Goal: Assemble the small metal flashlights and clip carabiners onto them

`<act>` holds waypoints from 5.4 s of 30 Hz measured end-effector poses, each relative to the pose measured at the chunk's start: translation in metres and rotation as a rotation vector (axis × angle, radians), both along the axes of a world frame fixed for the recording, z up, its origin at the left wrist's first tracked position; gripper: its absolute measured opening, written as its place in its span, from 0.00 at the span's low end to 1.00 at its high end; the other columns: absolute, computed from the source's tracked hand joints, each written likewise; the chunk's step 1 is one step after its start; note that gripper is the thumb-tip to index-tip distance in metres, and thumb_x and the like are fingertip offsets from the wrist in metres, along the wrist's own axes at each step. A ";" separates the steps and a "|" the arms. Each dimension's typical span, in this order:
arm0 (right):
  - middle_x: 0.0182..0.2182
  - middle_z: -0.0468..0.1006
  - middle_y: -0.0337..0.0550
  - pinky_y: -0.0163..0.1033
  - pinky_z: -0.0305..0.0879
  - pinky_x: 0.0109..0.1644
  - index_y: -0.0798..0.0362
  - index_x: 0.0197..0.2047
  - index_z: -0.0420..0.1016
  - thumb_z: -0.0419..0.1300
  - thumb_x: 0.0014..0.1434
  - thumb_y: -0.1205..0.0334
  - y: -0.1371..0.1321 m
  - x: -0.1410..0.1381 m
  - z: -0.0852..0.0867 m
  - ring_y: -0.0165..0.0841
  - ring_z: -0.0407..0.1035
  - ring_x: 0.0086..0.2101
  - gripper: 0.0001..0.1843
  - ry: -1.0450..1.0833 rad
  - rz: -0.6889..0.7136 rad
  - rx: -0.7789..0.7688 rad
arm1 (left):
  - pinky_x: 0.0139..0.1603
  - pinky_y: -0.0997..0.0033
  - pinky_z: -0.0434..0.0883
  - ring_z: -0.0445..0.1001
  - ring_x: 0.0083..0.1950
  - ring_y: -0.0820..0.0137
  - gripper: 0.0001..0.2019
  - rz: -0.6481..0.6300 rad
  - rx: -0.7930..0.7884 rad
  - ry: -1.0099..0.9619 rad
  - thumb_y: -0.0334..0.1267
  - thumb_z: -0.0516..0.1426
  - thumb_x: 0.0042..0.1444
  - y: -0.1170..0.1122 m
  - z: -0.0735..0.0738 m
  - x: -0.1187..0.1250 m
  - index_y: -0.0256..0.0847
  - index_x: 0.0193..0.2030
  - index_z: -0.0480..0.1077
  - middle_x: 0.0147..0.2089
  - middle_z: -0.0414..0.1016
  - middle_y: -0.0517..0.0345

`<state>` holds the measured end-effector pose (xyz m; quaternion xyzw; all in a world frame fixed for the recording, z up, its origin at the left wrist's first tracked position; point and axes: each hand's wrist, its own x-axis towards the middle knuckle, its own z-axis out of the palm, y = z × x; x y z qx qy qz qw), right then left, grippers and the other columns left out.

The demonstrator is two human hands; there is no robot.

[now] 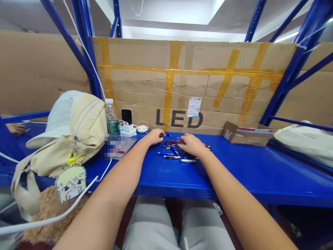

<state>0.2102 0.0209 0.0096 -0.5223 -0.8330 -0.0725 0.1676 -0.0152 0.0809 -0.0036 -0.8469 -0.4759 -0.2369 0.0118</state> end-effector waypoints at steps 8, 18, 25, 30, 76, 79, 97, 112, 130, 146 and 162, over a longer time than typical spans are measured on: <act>0.44 0.74 0.48 0.38 0.63 0.46 0.50 0.37 0.80 0.59 0.55 0.54 0.033 -0.023 -0.013 0.37 0.69 0.42 0.12 -0.098 -0.018 -0.179 | 0.46 0.68 0.71 0.75 0.42 0.64 0.13 -0.045 -0.056 -0.100 0.26 0.56 0.46 -0.004 0.005 0.000 0.34 0.40 0.75 0.42 0.79 0.50; 0.47 0.73 0.51 0.45 0.59 0.59 0.53 0.33 0.77 0.61 0.54 0.59 0.033 -0.017 -0.020 0.38 0.68 0.51 0.07 0.463 0.171 0.046 | 0.44 0.73 0.71 0.76 0.41 0.68 0.15 -0.190 -0.213 -0.210 0.29 0.59 0.47 -0.013 0.007 0.007 0.33 0.43 0.75 0.41 0.79 0.52; 0.44 0.73 0.50 0.49 0.62 0.56 0.52 0.32 0.74 0.61 0.53 0.60 0.036 -0.019 -0.023 0.40 0.68 0.49 0.05 0.566 0.311 0.155 | 0.43 0.74 0.70 0.76 0.40 0.68 0.14 -0.300 -0.278 -0.238 0.30 0.58 0.47 -0.019 0.011 0.017 0.33 0.42 0.75 0.39 0.79 0.53; 0.40 0.74 0.48 0.47 0.64 0.52 0.52 0.35 0.72 0.60 0.54 0.62 0.034 -0.017 -0.024 0.39 0.69 0.45 0.05 0.516 0.357 0.203 | 0.43 0.72 0.71 0.76 0.39 0.68 0.13 -0.334 -0.310 -0.286 0.32 0.58 0.48 -0.020 0.011 0.019 0.33 0.42 0.74 0.38 0.79 0.53; 0.49 0.74 0.49 0.51 0.62 0.54 0.51 0.36 0.78 0.58 0.58 0.62 0.033 -0.017 -0.023 0.43 0.66 0.50 0.07 0.214 0.128 0.134 | 0.43 0.67 0.72 0.74 0.39 0.69 0.21 -0.231 -0.081 -0.336 0.31 0.59 0.47 -0.009 -0.003 0.016 0.37 0.49 0.62 0.38 0.75 0.55; 0.46 0.75 0.48 0.48 0.62 0.55 0.52 0.37 0.77 0.57 0.58 0.62 0.033 -0.016 -0.019 0.39 0.67 0.49 0.07 0.401 0.169 0.208 | 0.45 0.66 0.72 0.76 0.41 0.67 0.26 -0.280 -0.126 -0.328 0.30 0.60 0.45 -0.011 -0.002 0.019 0.37 0.53 0.60 0.40 0.77 0.53; 0.45 0.74 0.48 0.47 0.63 0.53 0.51 0.45 0.73 0.56 0.58 0.64 0.021 -0.017 -0.016 0.40 0.67 0.48 0.11 0.283 0.215 0.242 | 0.47 0.67 0.72 0.77 0.42 0.68 0.29 -0.333 -0.132 -0.349 0.26 0.58 0.45 -0.013 -0.001 0.024 0.37 0.57 0.60 0.41 0.78 0.54; 0.47 0.72 0.53 0.52 0.64 0.49 0.51 0.43 0.76 0.56 0.58 0.65 0.023 -0.014 -0.021 0.47 0.65 0.48 0.11 0.091 0.031 0.130 | 0.47 0.67 0.72 0.76 0.41 0.68 0.26 -0.237 -0.068 -0.296 0.29 0.60 0.46 -0.014 0.001 0.021 0.39 0.54 0.64 0.39 0.77 0.56; 0.43 0.75 0.49 0.44 0.63 0.54 0.53 0.38 0.76 0.58 0.58 0.64 0.036 -0.016 -0.019 0.38 0.69 0.47 0.07 0.415 0.181 0.199 | 0.46 0.68 0.72 0.77 0.42 0.66 0.26 -0.283 -0.114 -0.292 0.27 0.58 0.47 -0.018 0.003 0.023 0.37 0.55 0.64 0.41 0.78 0.53; 0.46 0.77 0.49 0.42 0.63 0.52 0.53 0.44 0.79 0.58 0.58 0.61 0.027 0.046 -0.001 0.41 0.70 0.47 0.13 0.265 -0.136 0.118 | 0.46 0.68 0.72 0.76 0.42 0.68 0.22 -0.227 -0.102 -0.292 0.30 0.60 0.48 -0.016 0.004 0.022 0.37 0.52 0.66 0.40 0.77 0.55; 0.38 0.82 0.45 0.34 0.65 0.38 0.53 0.35 0.81 0.62 0.53 0.60 0.019 0.091 0.003 0.36 0.74 0.38 0.09 0.132 -0.313 -0.333 | 0.49 0.68 0.71 0.76 0.43 0.67 0.15 -0.258 -0.053 -0.226 0.33 0.56 0.52 -0.012 0.002 0.023 0.36 0.47 0.73 0.41 0.79 0.54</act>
